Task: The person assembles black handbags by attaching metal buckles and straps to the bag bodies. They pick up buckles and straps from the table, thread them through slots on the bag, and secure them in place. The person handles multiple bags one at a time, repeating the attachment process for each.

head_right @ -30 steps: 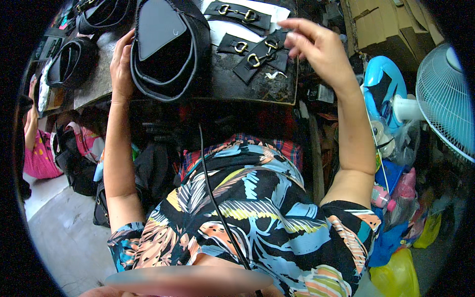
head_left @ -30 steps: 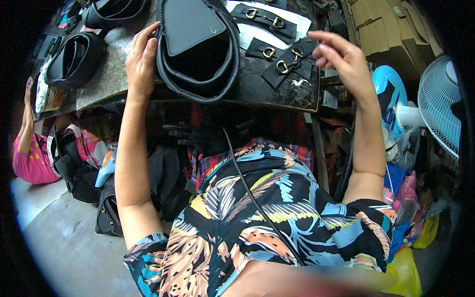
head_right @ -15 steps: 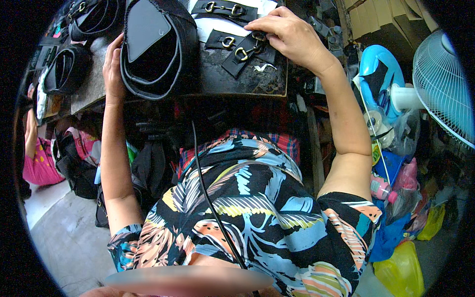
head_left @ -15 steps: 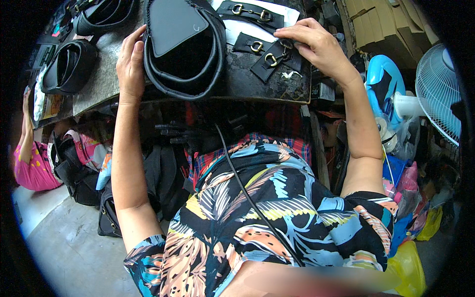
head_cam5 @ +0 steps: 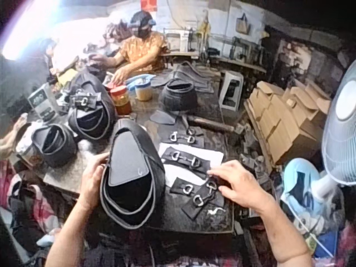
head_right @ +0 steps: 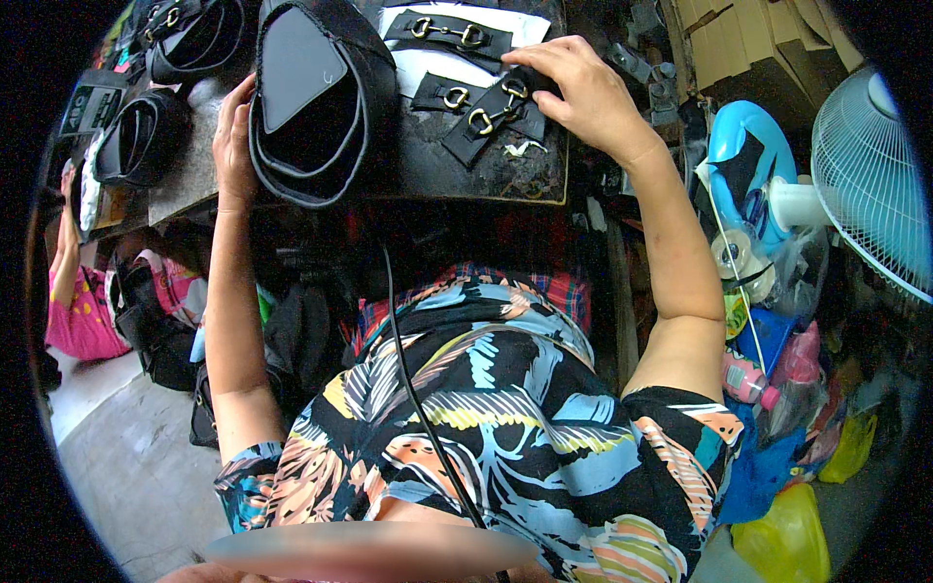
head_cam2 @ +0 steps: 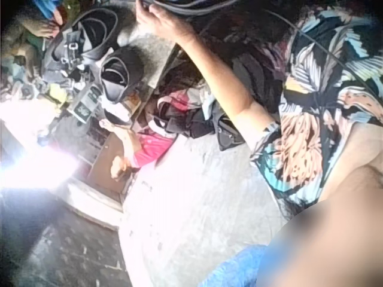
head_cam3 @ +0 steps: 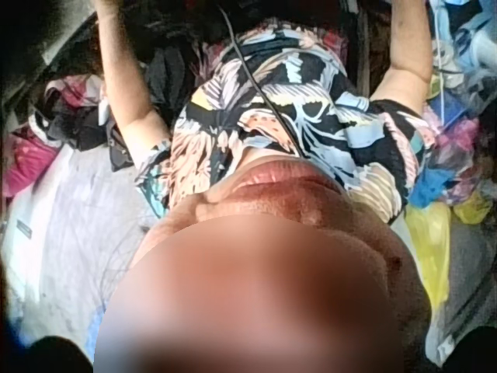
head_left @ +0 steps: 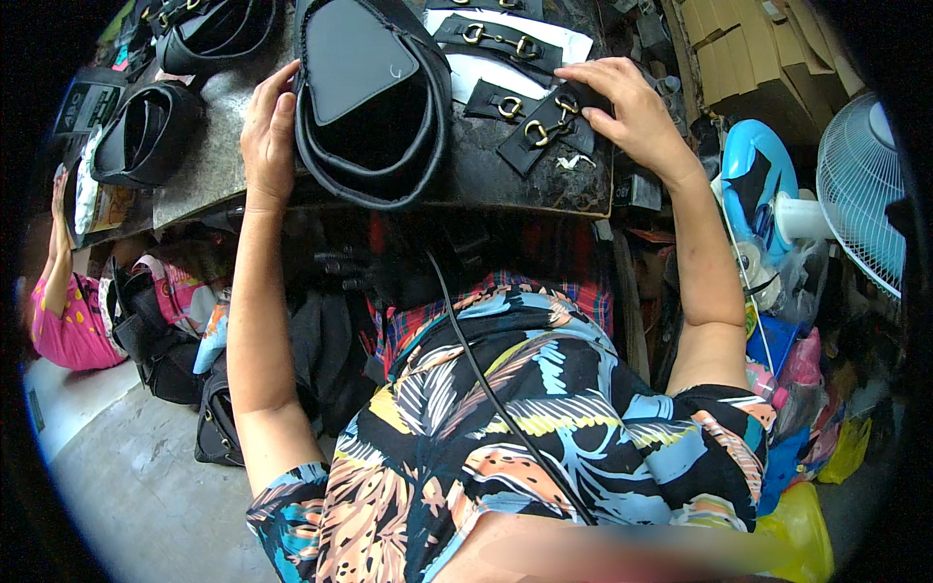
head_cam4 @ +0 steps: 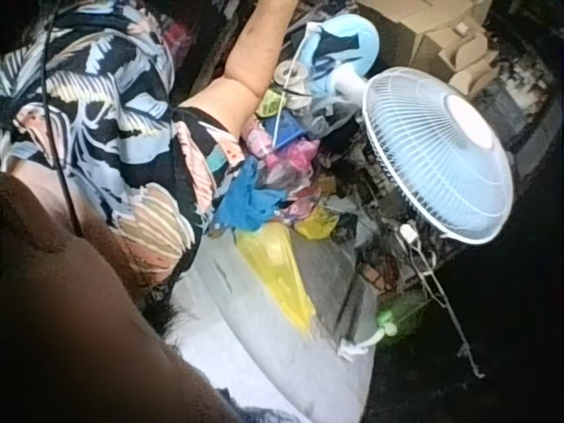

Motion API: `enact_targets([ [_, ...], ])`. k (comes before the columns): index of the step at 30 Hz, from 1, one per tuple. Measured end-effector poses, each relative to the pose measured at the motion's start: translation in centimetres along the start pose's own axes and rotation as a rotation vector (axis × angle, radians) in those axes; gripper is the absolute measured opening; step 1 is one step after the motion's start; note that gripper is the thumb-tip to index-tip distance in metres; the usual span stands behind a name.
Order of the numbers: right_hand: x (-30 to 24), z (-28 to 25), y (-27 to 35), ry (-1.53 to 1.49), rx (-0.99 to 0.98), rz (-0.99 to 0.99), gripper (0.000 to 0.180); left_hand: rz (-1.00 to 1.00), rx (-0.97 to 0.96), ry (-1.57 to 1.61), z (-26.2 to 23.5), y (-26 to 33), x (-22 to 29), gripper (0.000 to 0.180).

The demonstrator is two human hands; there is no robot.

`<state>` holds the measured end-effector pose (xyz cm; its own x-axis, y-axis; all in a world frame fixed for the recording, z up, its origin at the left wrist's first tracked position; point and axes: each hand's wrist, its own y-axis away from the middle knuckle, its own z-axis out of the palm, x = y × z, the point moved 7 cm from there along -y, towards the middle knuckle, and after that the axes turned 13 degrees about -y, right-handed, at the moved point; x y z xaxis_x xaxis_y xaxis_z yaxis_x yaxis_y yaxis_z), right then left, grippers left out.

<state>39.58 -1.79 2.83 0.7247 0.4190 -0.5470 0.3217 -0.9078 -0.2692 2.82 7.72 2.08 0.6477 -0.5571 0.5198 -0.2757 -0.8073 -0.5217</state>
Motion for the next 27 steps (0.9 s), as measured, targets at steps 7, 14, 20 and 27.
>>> enact_targets([
  [7,3.9,-0.4,0.8,-0.646,0.022,0.366,0.042,-0.014,-0.008,0.005,0.1,-0.1,0.0,0.052],
  [14,5.2,-0.6,2.0,-0.913,0.123,0.516,0.031,-0.036,-0.02,-0.002,0.1,0.0,-0.2,0.053],
  [20,4.9,-0.4,1.9,-0.929,0.14,0.574,0.031,-0.02,-0.014,-0.013,0.1,0.1,-0.2,0.053],
  [27,2.2,-3.4,1.7,-0.871,-0.012,0.405,0.042,0.001,0.0,-0.004,0.0,0.0,-0.3,0.05],
])
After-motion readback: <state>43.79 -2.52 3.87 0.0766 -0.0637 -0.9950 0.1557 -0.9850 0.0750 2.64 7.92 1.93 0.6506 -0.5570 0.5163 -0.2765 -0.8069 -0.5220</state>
